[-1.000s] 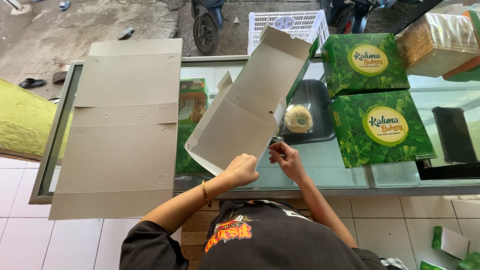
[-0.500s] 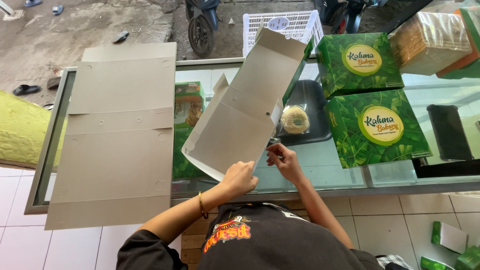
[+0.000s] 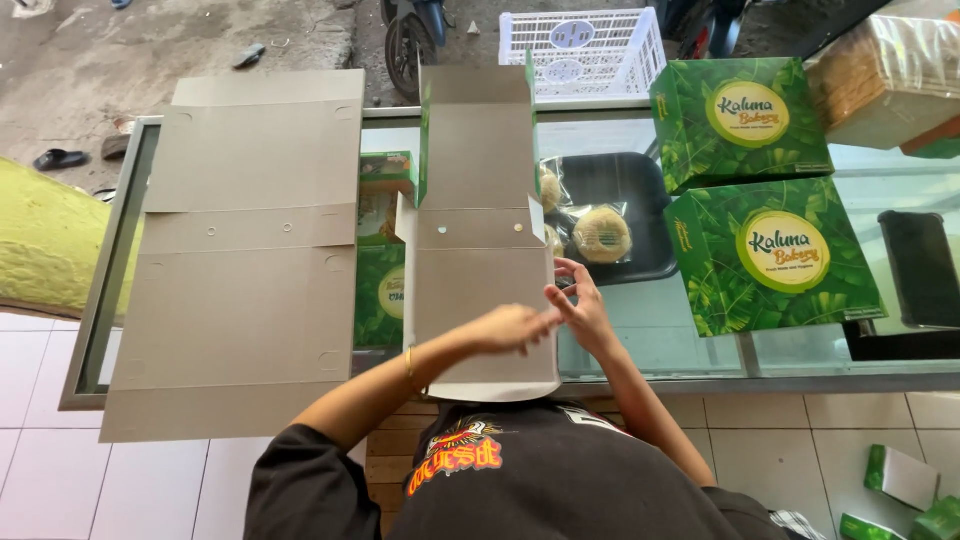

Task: Assemble a cardboard bakery box on a glass display counter.

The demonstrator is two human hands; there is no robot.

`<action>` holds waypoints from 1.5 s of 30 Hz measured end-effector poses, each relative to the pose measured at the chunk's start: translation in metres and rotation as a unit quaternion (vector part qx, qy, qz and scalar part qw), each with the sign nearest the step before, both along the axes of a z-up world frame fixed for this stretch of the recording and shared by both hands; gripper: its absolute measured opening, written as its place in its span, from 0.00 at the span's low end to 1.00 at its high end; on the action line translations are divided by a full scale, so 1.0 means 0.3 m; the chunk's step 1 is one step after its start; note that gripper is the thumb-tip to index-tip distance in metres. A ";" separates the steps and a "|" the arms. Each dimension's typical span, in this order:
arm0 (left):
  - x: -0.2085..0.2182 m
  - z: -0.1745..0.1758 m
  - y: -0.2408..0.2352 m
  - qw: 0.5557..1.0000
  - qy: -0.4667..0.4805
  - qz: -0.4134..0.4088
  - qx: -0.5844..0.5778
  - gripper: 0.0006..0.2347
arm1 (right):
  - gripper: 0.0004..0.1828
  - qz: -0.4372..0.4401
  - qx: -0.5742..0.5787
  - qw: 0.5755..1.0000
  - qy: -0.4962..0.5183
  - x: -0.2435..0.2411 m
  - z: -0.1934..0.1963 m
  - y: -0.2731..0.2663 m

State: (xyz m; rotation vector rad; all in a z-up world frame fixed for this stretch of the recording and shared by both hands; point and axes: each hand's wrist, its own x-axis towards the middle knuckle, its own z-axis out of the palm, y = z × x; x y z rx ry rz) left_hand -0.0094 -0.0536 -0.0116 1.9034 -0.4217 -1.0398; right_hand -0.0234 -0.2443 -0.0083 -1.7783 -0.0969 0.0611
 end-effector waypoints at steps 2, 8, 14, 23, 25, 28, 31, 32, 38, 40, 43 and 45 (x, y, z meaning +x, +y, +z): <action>0.123 -0.022 0.007 0.998 -0.018 0.067 0.011 0.32 | 0.44 0.009 -0.049 0.999 0.007 0.011 0.037 0.021; 0.419 -0.036 -0.029 0.927 -0.235 0.293 0.003 0.29 | 0.34 0.017 -0.105 0.993 0.059 0.078 0.047 0.029; 0.545 -0.198 -0.035 0.903 -0.203 0.356 -0.133 0.15 | 0.17 -0.005 -0.261 0.963 0.059 0.160 0.102 0.028; 0.334 0.036 0.007 0.934 -0.254 0.244 -0.057 0.10 | 0.11 -0.072 0.168 0.966 0.183 0.169 -0.150 0.014; 0.282 0.080 0.002 0.935 -0.269 0.225 -0.061 0.09 | 0.07 -0.110 0.247 0.940 0.209 0.161 -0.158 0.021; 0.247 0.043 -0.009 0.920 -0.318 0.214 -0.082 0.09 | 0.06 -0.117 0.253 0.940 0.199 0.167 -0.222 0.015; 0.239 0.026 -0.011 0.902 -0.359 0.209 -0.120 0.16 | 0.13 -0.090 0.281 0.936 0.193 0.177 -0.210 0.010; 0.242 0.007 -0.012 0.901 -0.360 0.209 -0.120 0.16 | 0.13 -0.089 0.281 0.936 0.192 0.205 -0.188 -0.016; 0.242 -0.129 -0.026 0.939 -0.317 0.133 0.003 0.07 | 0.49 0.036 0.172 0.982 -0.074 0.307 0.100 -0.016; 0.254 -0.158 -0.035 0.906 -0.405 0.124 -0.030 0.11 | 0.61 0.060 0.143 0.975 -0.160 0.357 0.172 0.040; 0.190 0.118 -0.032 0.935 -0.315 0.160 -0.043 0.38 | 0.53 0.031 0.182 0.983 0.017 0.454 0.158 0.070; 0.200 0.017 -0.016 0.931 -0.331 0.148 -0.040 0.40 | 0.48 0.019 0.157 0.986 0.055 0.509 0.099 0.049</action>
